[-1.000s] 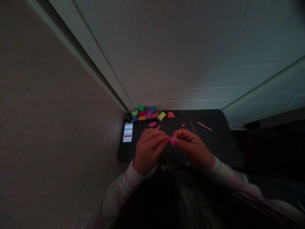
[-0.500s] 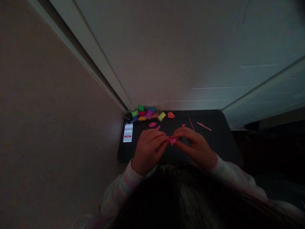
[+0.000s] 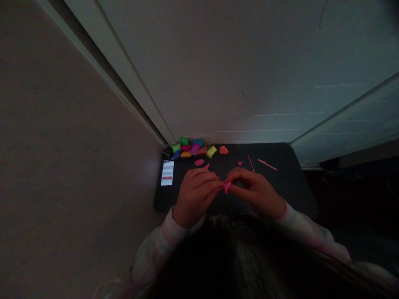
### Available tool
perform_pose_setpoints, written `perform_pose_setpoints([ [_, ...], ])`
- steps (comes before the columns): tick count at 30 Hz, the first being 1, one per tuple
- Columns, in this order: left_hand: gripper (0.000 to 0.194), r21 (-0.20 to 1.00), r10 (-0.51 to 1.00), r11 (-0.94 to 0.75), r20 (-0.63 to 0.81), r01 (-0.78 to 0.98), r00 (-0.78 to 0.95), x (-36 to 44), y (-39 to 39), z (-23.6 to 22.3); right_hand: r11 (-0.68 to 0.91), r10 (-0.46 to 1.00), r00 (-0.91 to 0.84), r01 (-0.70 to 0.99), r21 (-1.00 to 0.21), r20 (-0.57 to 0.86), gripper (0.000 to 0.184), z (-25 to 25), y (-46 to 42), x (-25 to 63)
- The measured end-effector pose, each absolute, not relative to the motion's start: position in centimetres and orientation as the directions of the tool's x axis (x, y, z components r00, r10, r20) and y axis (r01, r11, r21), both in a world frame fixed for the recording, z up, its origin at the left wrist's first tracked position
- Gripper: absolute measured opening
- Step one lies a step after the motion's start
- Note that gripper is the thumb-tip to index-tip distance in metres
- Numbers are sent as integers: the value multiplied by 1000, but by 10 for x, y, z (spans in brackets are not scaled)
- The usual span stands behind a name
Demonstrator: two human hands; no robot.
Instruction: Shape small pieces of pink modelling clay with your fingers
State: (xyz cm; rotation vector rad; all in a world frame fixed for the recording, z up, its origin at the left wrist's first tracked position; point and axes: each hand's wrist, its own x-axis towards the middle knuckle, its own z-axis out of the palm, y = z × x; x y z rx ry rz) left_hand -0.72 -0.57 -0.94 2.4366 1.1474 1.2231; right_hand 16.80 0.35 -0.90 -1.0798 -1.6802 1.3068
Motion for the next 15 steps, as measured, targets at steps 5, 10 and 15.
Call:
perform_pose_setpoints([
  [5, 6, 470, 712, -685, 596, 557, 372, -5, -5, -10, 298, 882, -446, 278, -913, 152, 8, -2, 7, 174],
  [10, 6, 491, 718, -680, 596, 545, 359, -4, -6, -11, 289, 911, -375, 281, -915, 173, 7, -5, 4, 173],
  [15, 6, 542, 733, -670, 592, 507, 336, -5, -5, -14, 276, 919, -358, 293, -915, 163, 4, -6, 1, 172],
])
